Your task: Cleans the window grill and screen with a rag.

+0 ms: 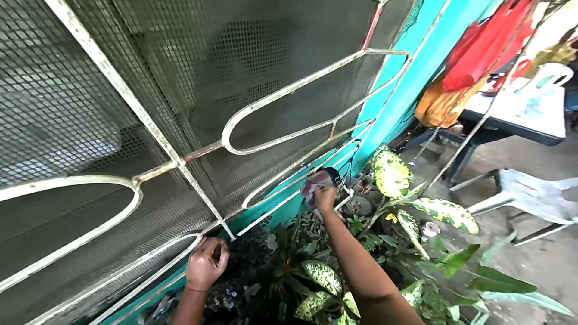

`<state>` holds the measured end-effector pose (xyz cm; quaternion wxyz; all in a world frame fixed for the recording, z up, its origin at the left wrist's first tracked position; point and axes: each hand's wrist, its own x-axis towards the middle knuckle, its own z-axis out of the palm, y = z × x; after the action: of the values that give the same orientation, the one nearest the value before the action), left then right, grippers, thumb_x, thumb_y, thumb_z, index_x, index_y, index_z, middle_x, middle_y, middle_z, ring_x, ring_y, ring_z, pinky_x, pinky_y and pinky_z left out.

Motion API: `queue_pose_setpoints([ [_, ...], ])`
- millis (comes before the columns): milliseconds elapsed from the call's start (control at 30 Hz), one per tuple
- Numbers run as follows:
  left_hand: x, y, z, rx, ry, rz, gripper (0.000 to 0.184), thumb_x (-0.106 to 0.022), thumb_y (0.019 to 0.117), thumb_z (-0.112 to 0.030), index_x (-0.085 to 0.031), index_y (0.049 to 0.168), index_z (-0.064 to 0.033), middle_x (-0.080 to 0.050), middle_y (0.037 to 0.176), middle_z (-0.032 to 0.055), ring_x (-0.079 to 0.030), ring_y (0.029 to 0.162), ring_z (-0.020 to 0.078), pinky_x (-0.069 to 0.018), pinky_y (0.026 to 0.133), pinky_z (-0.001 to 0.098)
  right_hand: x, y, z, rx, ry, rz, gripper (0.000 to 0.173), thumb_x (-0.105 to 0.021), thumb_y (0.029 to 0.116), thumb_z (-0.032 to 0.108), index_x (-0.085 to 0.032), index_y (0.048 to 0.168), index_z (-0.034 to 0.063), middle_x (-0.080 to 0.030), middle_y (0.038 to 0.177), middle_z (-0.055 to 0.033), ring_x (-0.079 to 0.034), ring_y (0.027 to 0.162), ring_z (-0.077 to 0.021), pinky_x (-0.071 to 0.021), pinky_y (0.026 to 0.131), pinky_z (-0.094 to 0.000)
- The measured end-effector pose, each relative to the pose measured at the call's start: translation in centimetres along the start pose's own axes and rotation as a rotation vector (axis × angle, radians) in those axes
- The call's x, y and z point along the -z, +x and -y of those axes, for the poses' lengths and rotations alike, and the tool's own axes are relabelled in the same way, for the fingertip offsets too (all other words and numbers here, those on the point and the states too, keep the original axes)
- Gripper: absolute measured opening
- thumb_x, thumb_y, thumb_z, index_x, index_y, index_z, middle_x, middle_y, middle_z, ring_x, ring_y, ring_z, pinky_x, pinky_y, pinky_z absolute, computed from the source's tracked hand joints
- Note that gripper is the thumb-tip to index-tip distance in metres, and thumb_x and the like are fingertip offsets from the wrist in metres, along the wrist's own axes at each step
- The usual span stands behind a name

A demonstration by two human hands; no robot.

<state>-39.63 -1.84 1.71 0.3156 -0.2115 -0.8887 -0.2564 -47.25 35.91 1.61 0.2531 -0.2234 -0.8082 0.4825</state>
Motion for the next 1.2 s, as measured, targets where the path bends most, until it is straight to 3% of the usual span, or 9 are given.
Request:
queue_pose_setpoints([
  [100,0.0,0.1,0.1,-0.005,-0.002,-0.010,0.034,-0.050,0.0886,-0.028,-0.072,0.078,-0.0032,-0.068,0.067,0.0102,-0.066,0.062,0.0230,-0.0561,0.062,0.0356,2.1,-0.1,-2.8,-0.049,0.091,0.047,0.022,-0.065,0.0917,-0.001,-0.068,0.112,-0.0099,-0.073,0.105,-0.0206,-0.071,0.099,-0.0231,-0.0562,0.094,-0.0423],
  [267,-0.2,0.0,0.2,-0.028,0.003,-0.014,0.036,-0.050,0.0891,-0.029,-0.072,0.078,-0.0031,-0.070,0.070,0.0110,-0.069,0.065,0.0243,-0.0576,0.065,0.0368,4.3,0.3,-3.6,-0.069,0.167,0.042,0.010,-0.063,0.0937,0.000,-0.070,0.099,-0.0067,-0.071,0.089,-0.0100,-0.066,0.082,-0.0086,-0.0557,0.081,-0.0309],
  [433,-0.3,0.0,0.3,-0.030,0.017,-0.005,0.036,-0.050,0.0888,-0.030,-0.072,0.077,-0.0039,-0.070,0.070,0.0105,-0.069,0.067,0.0244,-0.0571,0.066,0.0368,4.4,4.1,1.9,-0.045,0.133,0.233,0.017,-0.065,0.0965,0.003,-0.067,0.110,-0.0073,-0.070,0.094,-0.0153,-0.067,0.085,-0.0166,-0.0561,0.082,-0.0388],
  [533,-0.4,0.0,0.3,-0.030,0.025,-0.005,0.036,-0.050,0.0887,-0.030,-0.071,0.077,-0.0041,-0.069,0.069,0.0103,-0.068,0.066,0.0246,-0.0567,0.064,0.0369,3.8,4.8,2.3,-0.092,0.118,0.303,0.021,-0.059,0.1002,0.002,-0.063,0.118,-0.0081,-0.068,0.100,-0.0167,-0.065,0.089,-0.0166,-0.0553,0.084,-0.0369],
  [633,-0.5,0.0,0.4,-0.021,0.031,-0.004,0.036,-0.050,0.0883,-0.032,-0.071,0.077,-0.0054,-0.070,0.070,0.0099,-0.068,0.066,0.0244,-0.0565,0.064,0.0369,3.5,4.0,2.4,-0.071,0.070,0.317,0.022,-0.061,0.0975,-0.001,-0.063,0.118,-0.0086,-0.069,0.104,-0.0176,-0.066,0.094,-0.0168,-0.0549,0.089,-0.0359],
  [800,-0.4,0.0,0.3,-0.002,0.024,0.010,0.036,-0.050,0.0875,-0.032,-0.072,0.077,-0.0053,-0.069,0.070,0.0095,-0.069,0.066,0.0237,-0.0569,0.064,0.0376,3.1,4.0,-0.1,0.103,-0.147,0.343,0.032,-0.068,0.0935,0.007,-0.066,0.122,-0.0070,-0.071,0.117,-0.0228,-0.068,0.113,-0.0298,-0.0517,0.104,-0.0470],
  [967,-0.4,0.0,0.3,-0.015,0.032,0.010,0.035,-0.050,0.0881,-0.031,-0.071,0.077,-0.0055,-0.068,0.068,0.0093,-0.068,0.066,0.0241,-0.0561,0.063,0.0372,2.7,2.6,0.9,0.125,-0.294,0.299,0.024,-0.070,0.0907,0.010,-0.072,0.105,-0.0087,-0.072,0.106,-0.0263,-0.070,0.105,-0.0377,-0.0525,0.098,-0.0544],
  [1067,-0.3,0.0,0.3,-0.016,0.038,0.017,0.035,-0.050,0.0878,-0.031,-0.071,0.077,-0.0052,-0.067,0.067,0.0093,-0.067,0.064,0.0246,-0.0554,0.061,0.0378,1.8,1.8,2.5,0.082,-0.484,0.299,0.031,-0.065,0.0976,0.021,-0.073,0.108,-0.0066,-0.072,0.109,-0.0270,-0.069,0.111,-0.0411,-0.0508,0.101,-0.0556],
  [1200,-0.1,0.0,0.4,-0.011,0.016,0.017,0.037,-0.050,0.0886,-0.030,-0.073,0.080,-0.0023,-0.070,0.072,0.0124,-0.070,0.068,0.0282,-0.0583,0.065,0.0415,1.9,1.5,2.3,0.098,-0.376,0.240,0.026,-0.058,0.1004,0.011,-0.071,0.109,-0.0102,-0.071,0.108,-0.0297,-0.069,0.108,-0.0423,-0.0507,0.101,-0.0557],
])
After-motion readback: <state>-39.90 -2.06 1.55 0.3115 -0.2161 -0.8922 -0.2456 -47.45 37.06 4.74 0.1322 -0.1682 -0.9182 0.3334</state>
